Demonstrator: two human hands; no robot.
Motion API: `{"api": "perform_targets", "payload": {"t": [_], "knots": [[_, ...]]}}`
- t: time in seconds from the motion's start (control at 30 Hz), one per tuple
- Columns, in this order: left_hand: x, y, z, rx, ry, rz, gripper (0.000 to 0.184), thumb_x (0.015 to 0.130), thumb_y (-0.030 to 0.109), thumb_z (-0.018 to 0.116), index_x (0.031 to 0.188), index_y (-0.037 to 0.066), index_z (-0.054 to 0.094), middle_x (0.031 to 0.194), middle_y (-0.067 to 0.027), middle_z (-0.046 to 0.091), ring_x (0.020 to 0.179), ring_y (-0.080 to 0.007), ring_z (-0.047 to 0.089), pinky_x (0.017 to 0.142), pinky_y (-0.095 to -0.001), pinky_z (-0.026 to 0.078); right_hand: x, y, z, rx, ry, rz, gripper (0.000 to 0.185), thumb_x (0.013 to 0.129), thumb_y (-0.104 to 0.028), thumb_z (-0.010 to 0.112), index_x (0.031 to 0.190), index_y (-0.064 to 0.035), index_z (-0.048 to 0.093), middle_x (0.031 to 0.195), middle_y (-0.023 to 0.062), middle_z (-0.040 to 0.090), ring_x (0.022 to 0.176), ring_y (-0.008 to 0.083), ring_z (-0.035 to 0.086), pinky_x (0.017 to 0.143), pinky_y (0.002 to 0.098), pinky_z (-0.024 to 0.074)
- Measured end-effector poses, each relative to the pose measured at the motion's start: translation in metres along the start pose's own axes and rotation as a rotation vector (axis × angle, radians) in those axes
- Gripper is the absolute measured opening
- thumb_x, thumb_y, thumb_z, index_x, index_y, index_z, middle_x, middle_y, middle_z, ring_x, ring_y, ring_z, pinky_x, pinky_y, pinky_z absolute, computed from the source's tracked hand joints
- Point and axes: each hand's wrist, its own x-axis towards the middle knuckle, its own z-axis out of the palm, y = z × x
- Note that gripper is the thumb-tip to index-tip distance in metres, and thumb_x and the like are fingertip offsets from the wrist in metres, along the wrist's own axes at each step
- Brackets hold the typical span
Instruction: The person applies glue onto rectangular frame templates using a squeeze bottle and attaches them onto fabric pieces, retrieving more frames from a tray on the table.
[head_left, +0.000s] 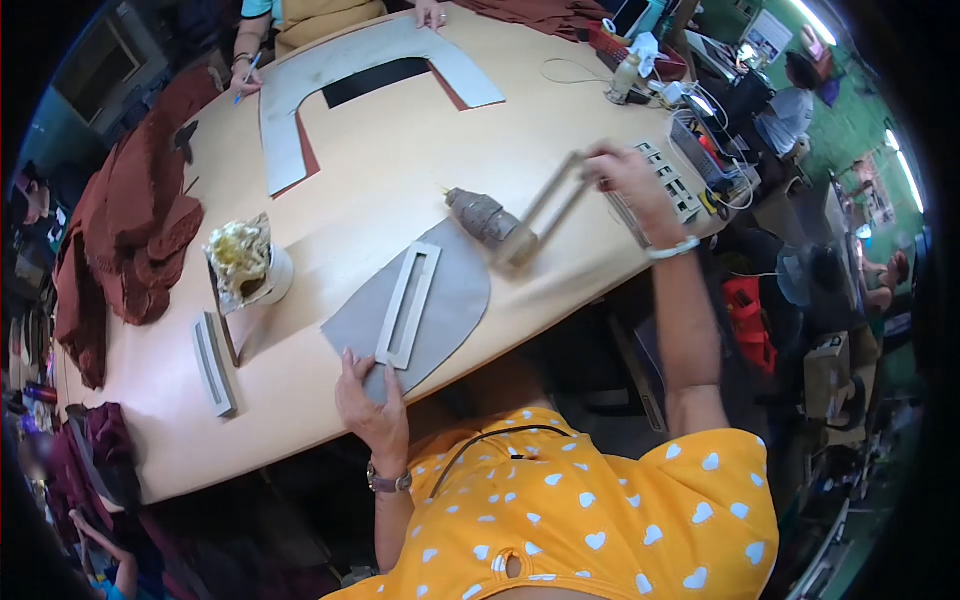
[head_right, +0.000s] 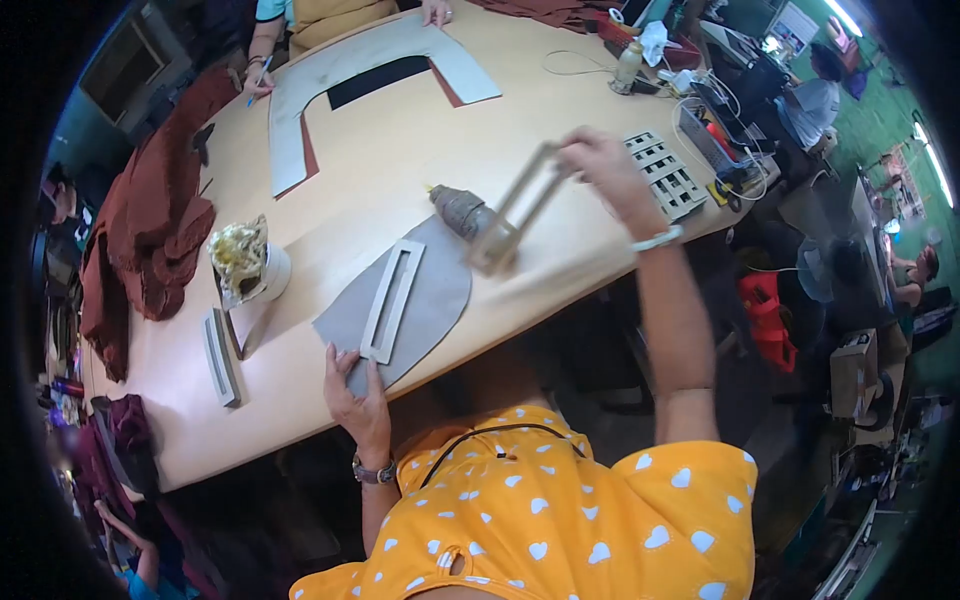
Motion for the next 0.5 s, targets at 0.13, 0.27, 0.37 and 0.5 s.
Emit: {"api": "perform_targets", "payload": {"t": [0.13, 0.27, 0.37, 0.5], "knots": [[0.0, 0.003, 0.0, 0.008, -0.012, -0.032, 0.056, 0.078, 0.003, 0.068, 0.129, -0.002, 0.046, 0.096, -0.0119, 0.065, 0.093, -0.0277, 0.059, 0.087, -0.0388, 0.043, -0.001, 0.029, -0.113, -0.011, 0.235, 0.144, 0.016, 0.079, -0.022, 0.057, 0.086, -0.0098, 0.065, 0.075, -0.0032, 0.058, 0.068, 0.0058, 0.053, 0.059, 0.0215, 0.0423], [-0.001, 0.001, 0.001, 0.017, -0.017, -0.049, 0.054, 0.079, 0.001, 0.066, 0.129, -0.003, 0.046, 0.097, -0.0126, 0.065, 0.095, -0.027, 0.06, 0.09, -0.0383, 0.043, -0.004, 0.078, -0.18, 0.008, 0.395, 0.29, 0.013, 0.075, -0.022, 0.06, 0.082, -0.0117, 0.064, 0.069, -0.0046, 0.052, 0.061, 0.0066, 0.049, 0.06, 0.0224, 0.0417], [-0.001, 0.001, 0.002, 0.022, -0.003, -0.04, 0.054, 0.078, 0.002, 0.066, 0.128, -0.002, 0.047, 0.096, -0.0125, 0.065, 0.094, -0.0285, 0.06, 0.087, -0.0395, 0.043, -0.008, 0.102, -0.2, 0.018, 0.439, 0.38, 0.012, 0.073, -0.022, 0.061, 0.08, -0.0125, 0.063, 0.069, -0.0039, 0.053, 0.059, 0.0073, 0.049, 0.06, 0.024, 0.0419], [-0.002, 0.003, 0.002, 0.022, -0.02, -0.068, 0.054, 0.08, 0.001, 0.065, 0.13, -0.003, 0.045, 0.097, -0.0129, 0.064, 0.095, -0.0268, 0.059, 0.091, -0.038, 0.043, -0.009, 0.125, -0.202, 0.055, 0.51, 0.43, 0.011, 0.072, -0.021, 0.061, 0.08, -0.0126, 0.063, 0.071, -0.0027, 0.055, 0.059, 0.0083, 0.051, 0.058, 0.0241, 0.0412]]}}
